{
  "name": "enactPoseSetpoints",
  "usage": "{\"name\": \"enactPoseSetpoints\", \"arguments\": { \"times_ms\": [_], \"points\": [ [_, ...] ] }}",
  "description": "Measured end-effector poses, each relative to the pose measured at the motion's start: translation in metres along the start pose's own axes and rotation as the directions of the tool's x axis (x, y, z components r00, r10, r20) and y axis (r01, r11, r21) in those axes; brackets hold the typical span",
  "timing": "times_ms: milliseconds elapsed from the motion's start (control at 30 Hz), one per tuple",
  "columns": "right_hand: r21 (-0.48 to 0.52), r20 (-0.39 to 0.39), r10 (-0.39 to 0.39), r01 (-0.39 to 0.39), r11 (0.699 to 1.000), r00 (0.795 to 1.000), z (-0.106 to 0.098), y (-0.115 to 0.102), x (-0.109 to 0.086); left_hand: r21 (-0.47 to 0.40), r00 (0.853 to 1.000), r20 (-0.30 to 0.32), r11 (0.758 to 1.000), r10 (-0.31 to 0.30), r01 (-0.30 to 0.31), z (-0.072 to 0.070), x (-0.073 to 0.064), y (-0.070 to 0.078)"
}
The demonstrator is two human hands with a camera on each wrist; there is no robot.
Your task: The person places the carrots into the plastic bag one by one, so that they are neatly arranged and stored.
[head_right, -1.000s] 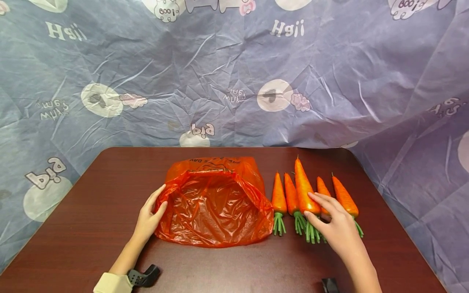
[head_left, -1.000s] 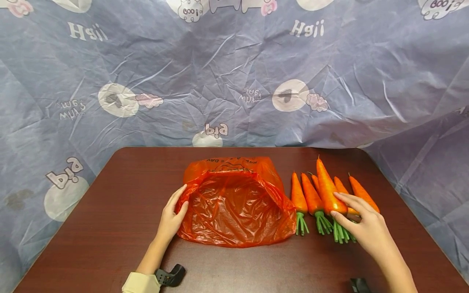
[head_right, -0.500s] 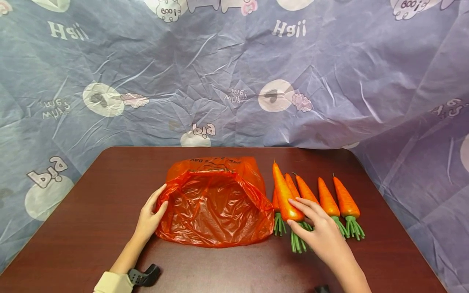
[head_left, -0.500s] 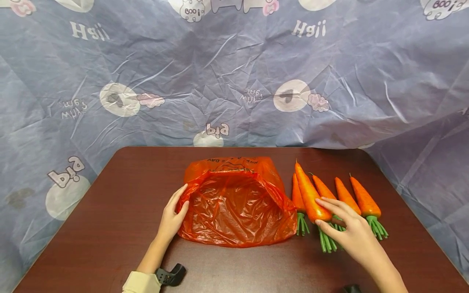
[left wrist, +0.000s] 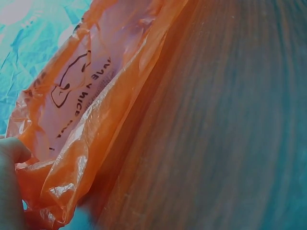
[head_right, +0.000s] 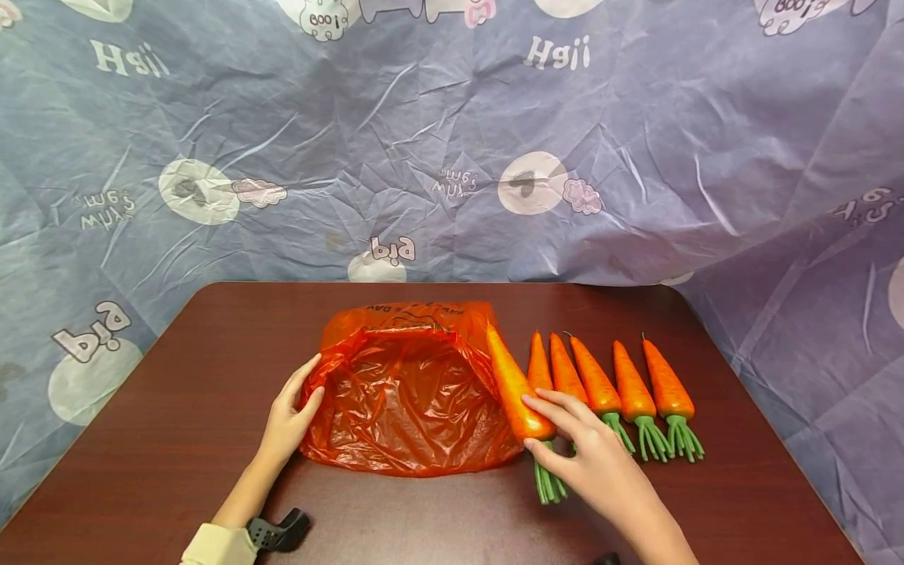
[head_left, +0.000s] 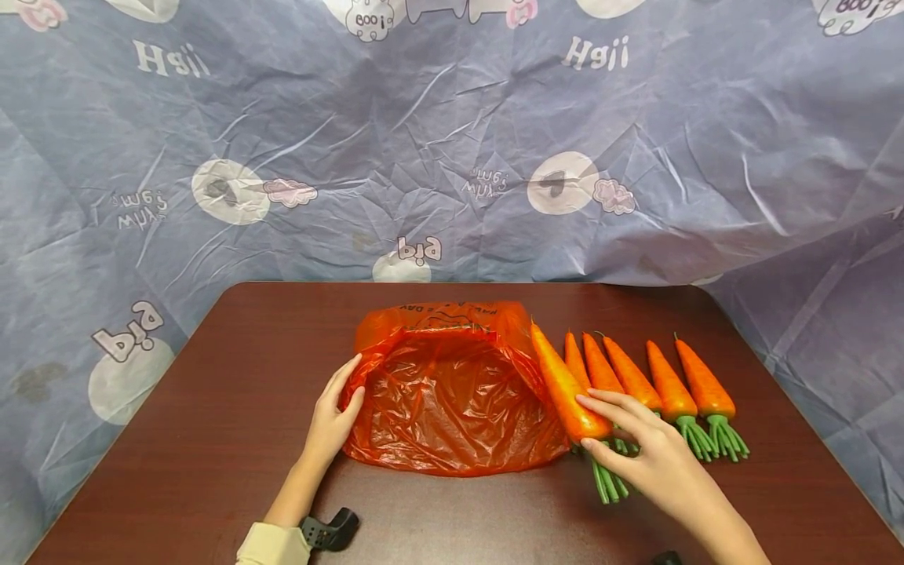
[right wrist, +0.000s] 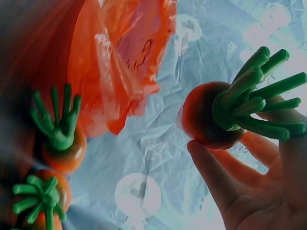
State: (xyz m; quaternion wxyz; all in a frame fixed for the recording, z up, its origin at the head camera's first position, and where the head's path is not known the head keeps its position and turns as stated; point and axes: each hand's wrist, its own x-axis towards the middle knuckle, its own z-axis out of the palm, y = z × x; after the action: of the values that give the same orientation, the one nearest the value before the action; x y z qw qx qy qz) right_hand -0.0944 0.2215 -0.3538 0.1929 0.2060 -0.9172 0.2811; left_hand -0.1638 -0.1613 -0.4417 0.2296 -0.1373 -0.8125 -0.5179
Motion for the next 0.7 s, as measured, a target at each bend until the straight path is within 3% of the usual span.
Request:
{"name": "enactPoseSetpoints", "arguments": {
  "times_ms": [467,700],
  "points": [
    [0.049,0.095,-0.127,0.122,0.991,0.987,0.02,-0.015,0.009,0.005,1.0,-0.004,1.0,-0.006,0.006,0.0,0.0,0.002],
    [0.023,0.132,-0.13,0.128,0.992,0.983,0.035,-0.02,0.015,0.011,1.0,-0.002,1.0,0.001,-0.001,0.0,0.0,0.002]
  ]
}}
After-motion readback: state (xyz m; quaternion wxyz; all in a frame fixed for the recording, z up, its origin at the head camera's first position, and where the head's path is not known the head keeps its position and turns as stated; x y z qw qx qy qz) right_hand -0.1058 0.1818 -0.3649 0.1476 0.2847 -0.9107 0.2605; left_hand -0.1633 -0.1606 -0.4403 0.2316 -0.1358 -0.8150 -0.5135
